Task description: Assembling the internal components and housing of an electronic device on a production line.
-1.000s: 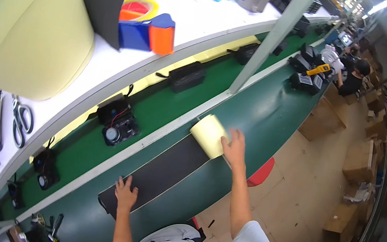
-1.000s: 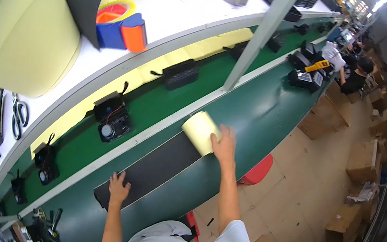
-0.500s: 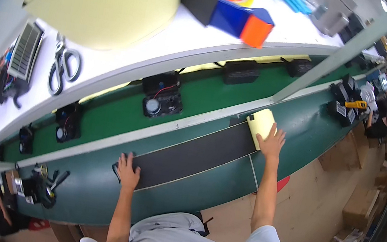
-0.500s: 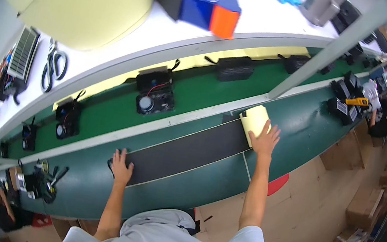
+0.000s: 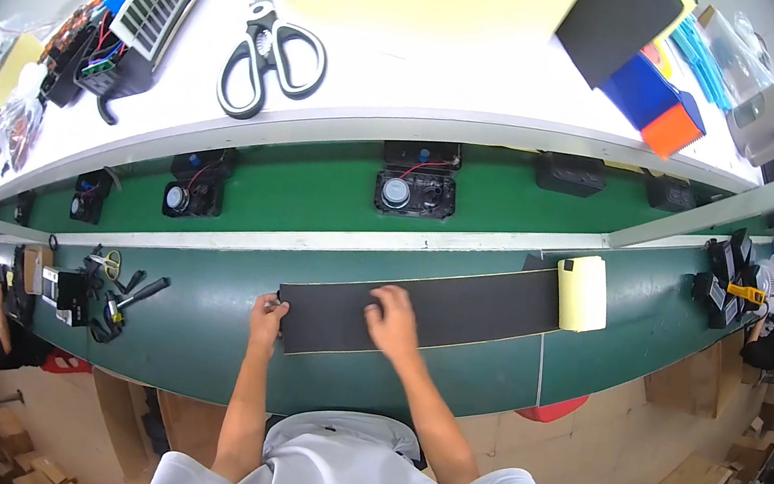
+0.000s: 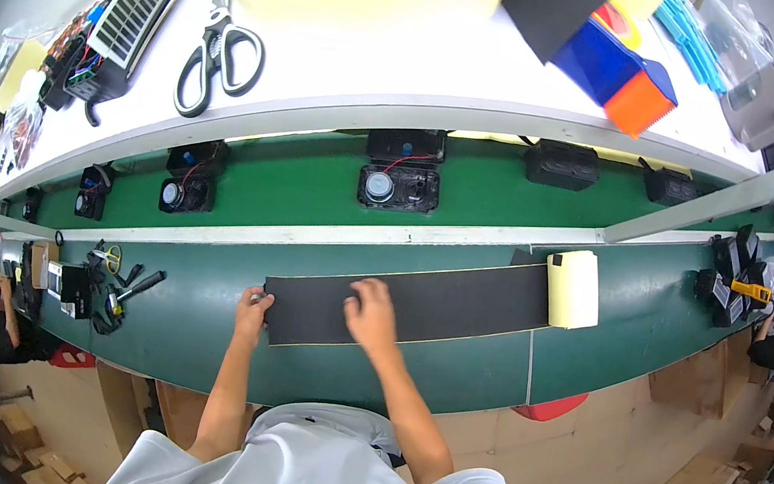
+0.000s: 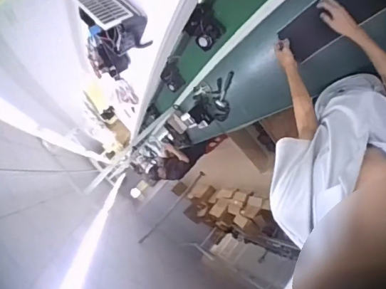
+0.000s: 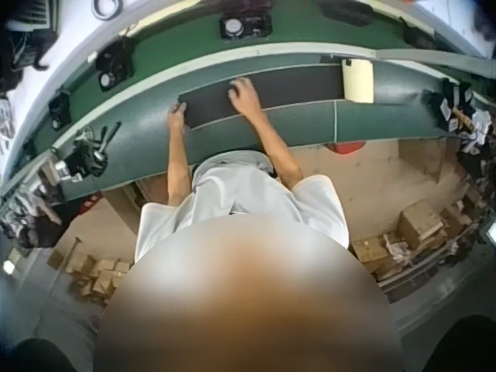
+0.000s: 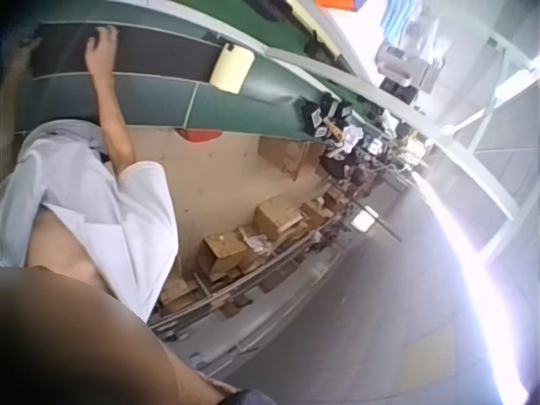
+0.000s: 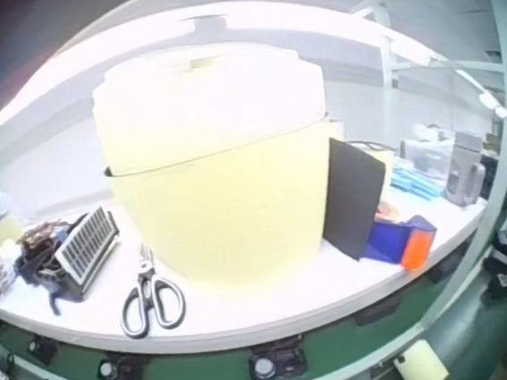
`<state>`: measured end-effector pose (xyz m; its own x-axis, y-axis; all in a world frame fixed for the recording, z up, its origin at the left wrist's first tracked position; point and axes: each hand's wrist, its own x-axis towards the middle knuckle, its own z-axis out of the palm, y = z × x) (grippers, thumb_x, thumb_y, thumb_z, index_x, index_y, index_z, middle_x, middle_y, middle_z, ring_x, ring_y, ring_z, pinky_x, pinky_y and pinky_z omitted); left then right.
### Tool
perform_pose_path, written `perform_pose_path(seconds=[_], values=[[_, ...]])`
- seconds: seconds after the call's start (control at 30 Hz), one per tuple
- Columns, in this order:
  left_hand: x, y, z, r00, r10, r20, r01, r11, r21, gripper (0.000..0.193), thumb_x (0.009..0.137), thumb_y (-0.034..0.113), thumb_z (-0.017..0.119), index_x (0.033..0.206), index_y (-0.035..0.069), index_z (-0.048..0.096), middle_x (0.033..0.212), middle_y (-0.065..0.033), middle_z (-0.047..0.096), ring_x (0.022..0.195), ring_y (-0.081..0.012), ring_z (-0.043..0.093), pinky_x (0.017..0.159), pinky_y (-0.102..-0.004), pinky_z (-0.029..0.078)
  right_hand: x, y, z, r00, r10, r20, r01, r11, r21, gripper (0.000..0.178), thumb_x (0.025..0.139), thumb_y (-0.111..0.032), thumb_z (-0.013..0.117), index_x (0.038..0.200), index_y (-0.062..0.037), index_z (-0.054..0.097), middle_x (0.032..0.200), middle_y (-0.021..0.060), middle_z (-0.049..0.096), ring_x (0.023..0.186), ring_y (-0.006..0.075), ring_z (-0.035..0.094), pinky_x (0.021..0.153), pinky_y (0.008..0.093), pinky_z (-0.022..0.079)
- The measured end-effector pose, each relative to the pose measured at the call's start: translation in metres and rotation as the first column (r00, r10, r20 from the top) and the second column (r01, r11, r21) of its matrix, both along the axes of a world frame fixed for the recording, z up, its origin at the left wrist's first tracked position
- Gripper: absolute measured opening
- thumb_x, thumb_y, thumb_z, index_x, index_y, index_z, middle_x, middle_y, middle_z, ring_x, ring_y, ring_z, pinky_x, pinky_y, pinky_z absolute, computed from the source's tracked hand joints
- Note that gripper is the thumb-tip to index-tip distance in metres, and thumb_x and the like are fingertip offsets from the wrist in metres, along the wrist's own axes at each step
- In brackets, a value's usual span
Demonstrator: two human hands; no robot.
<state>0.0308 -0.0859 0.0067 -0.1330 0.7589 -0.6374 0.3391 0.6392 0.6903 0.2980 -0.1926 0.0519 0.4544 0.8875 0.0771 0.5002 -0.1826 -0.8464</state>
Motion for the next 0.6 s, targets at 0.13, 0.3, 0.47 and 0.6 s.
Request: perform_pose_path(seconds=[0.13,0.3,0.47,0.6], values=[[0.009,0.006,0.017,0.898,0.080,0.434,-0.008,0.986,-0.166,0.030,0.092,0.017,0.067,0.121,0.007,0.062,0.104,-0.0056,0.068,0.092,-0.0164,0.066,0.072,-0.0317,0.054,-0.058,0.024,0.009,0.924,0.334,-0.185,-0.353,0.932,-0.083,0.033,0.088,-0.011,0.070,0.120,-0.0045,0.064,0.114,0.0153,0.061,0.093,0.0286,0.067,0.083,0.0397,0.056],[0.014,0.007,0.031,0.769,0.100,0.632,0.010,0.986,-0.169,0.031,0.096,0.012,0.063,0.126,0.006,0.059,0.111,-0.0063,0.067,0.098,-0.0178,0.067,0.080,-0.0332,0.057,-0.080,0.067,0.008,0.929,0.278,-0.243,-0.311,0.945,-0.105,0.039,0.089,-0.014,0.070,0.127,-0.0103,0.065,0.111,0.0134,0.060,0.091,0.0278,0.065,0.082,0.0396,0.054],[0.017,0.007,0.039,0.732,-0.034,0.681,0.092,0.995,-0.049,0.038,0.098,0.014,0.061,0.136,0.012,0.055,0.116,-0.0057,0.066,0.104,-0.0195,0.066,0.088,-0.0370,0.057,-0.080,0.084,0.006,0.934,0.344,-0.097,-0.349,0.936,-0.046,0.039,0.085,-0.016,0.073,0.124,-0.0108,0.067,0.114,0.0132,0.059,0.109,0.0343,0.059,0.095,0.0428,0.049],[0.021,0.007,0.038,0.734,0.194,0.651,-0.110,0.980,-0.168,0.027,0.100,0.017,0.061,0.127,0.013,0.059,0.110,-0.0053,0.067,0.096,-0.0178,0.067,0.080,-0.0334,0.057,-0.076,0.082,0.006,0.931,0.354,-0.090,-0.360,0.931,-0.061,0.034,0.084,-0.015,0.075,0.118,-0.0099,0.070,0.113,0.0131,0.060,0.108,0.0334,0.060,0.094,0.0432,0.049]])
